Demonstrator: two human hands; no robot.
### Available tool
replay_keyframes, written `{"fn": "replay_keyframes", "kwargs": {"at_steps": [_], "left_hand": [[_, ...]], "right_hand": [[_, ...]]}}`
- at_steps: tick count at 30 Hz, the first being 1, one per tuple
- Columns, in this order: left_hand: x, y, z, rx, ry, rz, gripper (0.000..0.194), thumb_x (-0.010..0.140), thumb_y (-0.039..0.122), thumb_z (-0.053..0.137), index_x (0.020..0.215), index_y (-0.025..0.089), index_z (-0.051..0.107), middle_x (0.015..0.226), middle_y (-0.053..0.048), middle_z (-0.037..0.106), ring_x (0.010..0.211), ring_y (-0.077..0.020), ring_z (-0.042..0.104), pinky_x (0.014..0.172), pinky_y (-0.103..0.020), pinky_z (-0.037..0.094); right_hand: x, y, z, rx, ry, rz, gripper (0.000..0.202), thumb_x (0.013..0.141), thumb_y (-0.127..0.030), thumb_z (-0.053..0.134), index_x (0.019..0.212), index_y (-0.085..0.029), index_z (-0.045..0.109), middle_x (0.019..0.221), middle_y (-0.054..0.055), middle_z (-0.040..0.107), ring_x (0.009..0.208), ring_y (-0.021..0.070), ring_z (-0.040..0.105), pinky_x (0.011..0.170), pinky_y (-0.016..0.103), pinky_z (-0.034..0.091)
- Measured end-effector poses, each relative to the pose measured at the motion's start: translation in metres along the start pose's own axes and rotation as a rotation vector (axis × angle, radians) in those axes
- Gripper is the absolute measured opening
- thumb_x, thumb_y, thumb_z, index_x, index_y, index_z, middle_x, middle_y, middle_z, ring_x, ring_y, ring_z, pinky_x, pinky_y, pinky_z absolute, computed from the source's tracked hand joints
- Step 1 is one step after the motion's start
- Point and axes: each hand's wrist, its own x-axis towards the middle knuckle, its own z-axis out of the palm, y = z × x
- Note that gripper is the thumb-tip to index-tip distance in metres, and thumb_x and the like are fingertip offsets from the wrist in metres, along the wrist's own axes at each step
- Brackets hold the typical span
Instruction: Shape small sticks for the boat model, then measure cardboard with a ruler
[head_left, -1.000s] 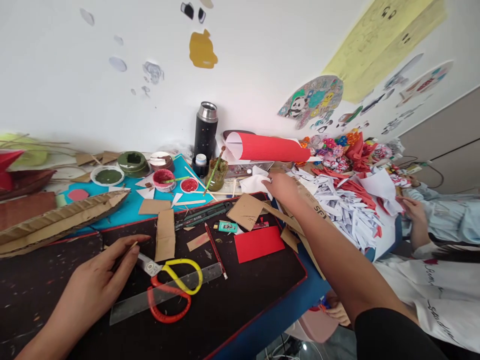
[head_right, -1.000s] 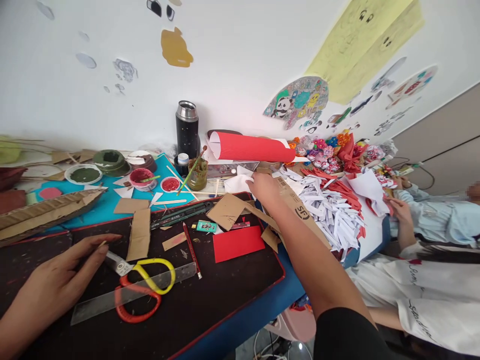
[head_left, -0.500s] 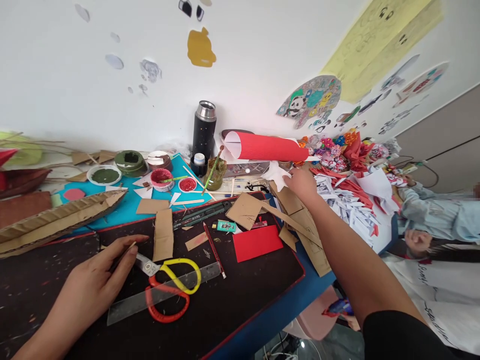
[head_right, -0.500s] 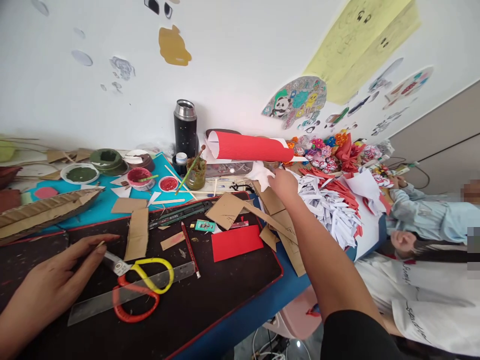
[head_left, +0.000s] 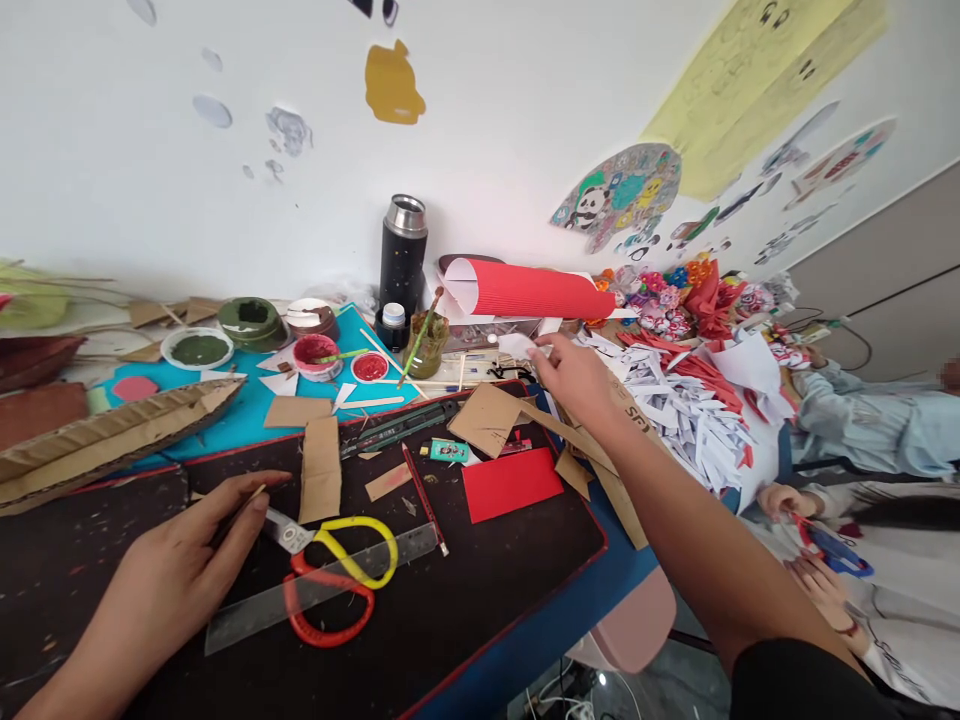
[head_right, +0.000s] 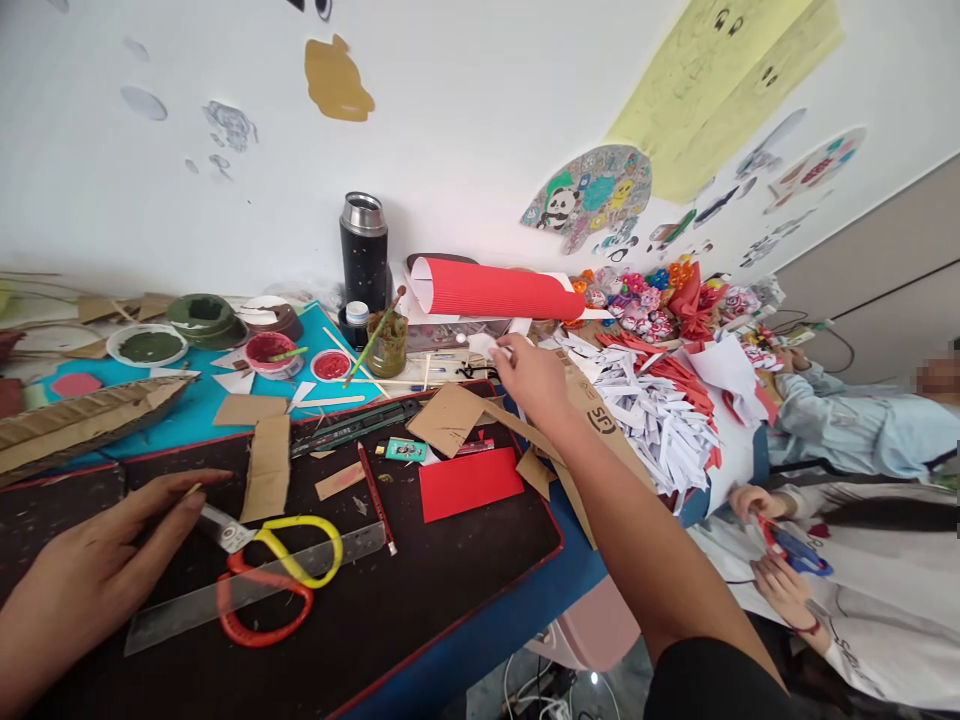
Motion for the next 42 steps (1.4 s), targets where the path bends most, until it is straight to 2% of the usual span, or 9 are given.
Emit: {"fn": "replay_keyframes", "kwargs": {"at_steps": [6,12,14,23,29,32,35,38,42], "left_hand": [[0.002,0.003,-0.001,0.023,0.001,0.016,0.053,0.094,0.062,0.046,0.117,0.023,0.075,0.100,-0.005,0.086,0.073,-0.0225,0.081,0.059,-0.023,0.055],[0.003,0.004,-0.002,0.020,-0.008,0.012,0.052,0.094,0.060,0.046,0.116,0.023,0.076,0.095,-0.005,0.086,0.067,-0.0216,0.079,0.058,-0.023,0.054],[0.002,0.002,-0.001,0.019,-0.004,0.017,0.052,0.094,0.061,0.046,0.115,0.024,0.076,0.098,-0.005,0.086,0.070,-0.0222,0.080,0.059,-0.024,0.054],[0.002,0.003,-0.001,0.022,-0.002,0.022,0.053,0.094,0.061,0.045,0.116,0.024,0.076,0.097,-0.004,0.086,0.066,-0.0211,0.079,0.058,-0.023,0.053],[0.003,0.002,-0.001,0.022,-0.014,0.012,0.051,0.095,0.062,0.044,0.115,0.027,0.076,0.098,-0.003,0.087,0.070,-0.0220,0.081,0.057,-0.023,0.053],[0.003,0.001,0.000,0.039,-0.007,0.023,0.051,0.095,0.062,0.044,0.114,0.027,0.076,0.100,-0.003,0.087,0.074,-0.0230,0.082,0.060,-0.024,0.055],[0.003,0.001,0.001,0.064,-0.008,0.027,0.053,0.095,0.062,0.043,0.116,0.026,0.077,0.105,-0.003,0.086,0.080,-0.0236,0.083,0.063,-0.024,0.056],[0.003,0.000,0.002,0.078,-0.015,0.026,0.054,0.095,0.062,0.043,0.117,0.026,0.077,0.106,-0.004,0.086,0.080,-0.0240,0.083,0.063,-0.024,0.057],[0.002,0.001,0.001,0.057,-0.022,0.028,0.054,0.095,0.062,0.042,0.117,0.025,0.076,0.100,-0.004,0.087,0.075,-0.0238,0.082,0.061,-0.025,0.056]], "right_hand": [[0.001,-0.024,0.019,-0.090,-0.221,-0.136,0.038,0.110,-0.046,0.049,0.136,-0.030,0.073,0.112,0.008,0.084,0.109,0.0321,0.075,0.087,0.036,0.051],[0.028,-0.010,0.022,-0.140,-0.194,-0.057,0.031,0.106,-0.039,0.055,0.116,-0.024,0.081,0.113,0.015,0.083,0.111,0.0352,0.074,0.092,0.040,0.052],[0.035,-0.005,0.018,-0.148,-0.145,-0.007,0.035,0.107,-0.039,0.052,0.119,-0.021,0.079,0.114,0.018,0.082,0.111,0.0364,0.074,0.092,0.041,0.052],[0.055,0.057,0.005,-0.080,0.000,0.285,0.037,0.102,-0.032,0.053,0.118,-0.014,0.081,0.120,0.020,0.081,0.114,0.0350,0.074,0.092,0.038,0.051],[0.041,0.094,0.006,0.022,0.087,0.398,0.050,0.103,-0.037,0.046,0.127,-0.005,0.076,0.106,0.022,0.082,0.096,0.0333,0.074,0.082,0.039,0.053],[0.028,0.085,0.000,0.055,0.147,0.350,0.055,0.107,-0.041,0.038,0.131,-0.006,0.073,0.110,0.020,0.081,0.096,0.0313,0.073,0.083,0.037,0.052],[0.020,0.057,-0.007,0.064,0.121,0.225,0.045,0.106,-0.046,0.048,0.124,-0.016,0.077,0.105,0.013,0.082,0.094,0.0277,0.073,0.085,0.033,0.050],[0.020,0.025,-0.006,-0.160,-0.147,-0.017,0.039,0.107,-0.044,0.050,0.122,-0.021,0.078,0.109,0.013,0.082,0.103,0.0299,0.073,0.085,0.034,0.049],[0.030,0.001,0.006,-0.228,-0.258,-0.048,0.031,0.104,-0.034,0.055,0.114,-0.021,0.082,0.113,0.015,0.083,0.107,0.0310,0.074,0.086,0.033,0.051]]}}
